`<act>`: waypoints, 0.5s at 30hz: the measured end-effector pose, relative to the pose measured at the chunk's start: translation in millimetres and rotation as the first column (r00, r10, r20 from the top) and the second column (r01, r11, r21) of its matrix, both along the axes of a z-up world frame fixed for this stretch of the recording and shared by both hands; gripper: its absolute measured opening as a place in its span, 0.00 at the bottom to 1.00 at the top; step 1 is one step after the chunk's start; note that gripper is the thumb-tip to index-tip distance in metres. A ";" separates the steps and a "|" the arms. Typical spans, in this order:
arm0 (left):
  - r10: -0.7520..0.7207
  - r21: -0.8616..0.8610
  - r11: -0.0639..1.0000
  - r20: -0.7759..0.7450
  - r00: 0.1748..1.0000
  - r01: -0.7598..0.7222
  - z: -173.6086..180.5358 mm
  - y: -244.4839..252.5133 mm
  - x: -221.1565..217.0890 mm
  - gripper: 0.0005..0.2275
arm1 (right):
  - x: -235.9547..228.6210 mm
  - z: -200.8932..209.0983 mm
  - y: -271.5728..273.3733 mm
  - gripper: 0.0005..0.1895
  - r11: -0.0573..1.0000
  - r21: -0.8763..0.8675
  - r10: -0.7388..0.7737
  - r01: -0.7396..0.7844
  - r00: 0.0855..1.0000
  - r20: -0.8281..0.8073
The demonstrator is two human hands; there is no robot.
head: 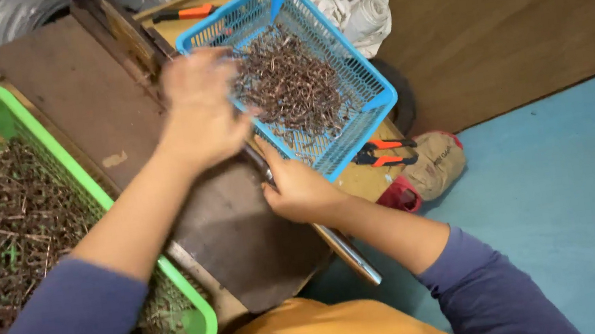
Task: A person manually bends metal rods into hooks using a specialized bending jig on a workbench.
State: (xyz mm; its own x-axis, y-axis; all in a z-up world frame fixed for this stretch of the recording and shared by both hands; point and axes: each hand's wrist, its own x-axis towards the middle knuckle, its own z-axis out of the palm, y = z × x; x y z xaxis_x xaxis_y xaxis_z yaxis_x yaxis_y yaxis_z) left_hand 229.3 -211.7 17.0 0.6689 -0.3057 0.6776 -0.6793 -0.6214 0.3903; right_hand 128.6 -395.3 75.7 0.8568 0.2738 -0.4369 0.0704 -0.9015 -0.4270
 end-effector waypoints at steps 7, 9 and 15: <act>-0.088 0.324 0.941 -0.051 0.995 0.100 -35.1 -60.6 20.6 0.44 | 7.5 -21.3 -7.4 0.31 0.997 -0.081 0.007 -0.006 1.000 0.012; -0.058 0.343 0.935 -0.101 0.993 0.089 -41.2 -61.8 22.0 0.40 | 3.3 -0.3 0.2 0.35 0.992 -0.122 0.009 -0.016 0.998 -0.057; -0.065 0.425 0.885 -0.297 0.953 0.193 -39.2 -65.4 28.9 0.39 | 5.9 1.3 2.9 0.41 0.991 -0.130 -0.042 0.027 0.993 -0.112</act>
State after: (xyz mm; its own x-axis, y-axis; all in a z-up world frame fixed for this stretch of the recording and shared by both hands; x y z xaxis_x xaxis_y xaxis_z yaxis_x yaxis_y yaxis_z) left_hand 258.2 -277.1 -22.2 0.7375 -0.6270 0.2511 -0.6754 -0.6856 0.2717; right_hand 134.5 -392.4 77.0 0.8075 0.1805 -0.5615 -0.0043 -0.9502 -0.3116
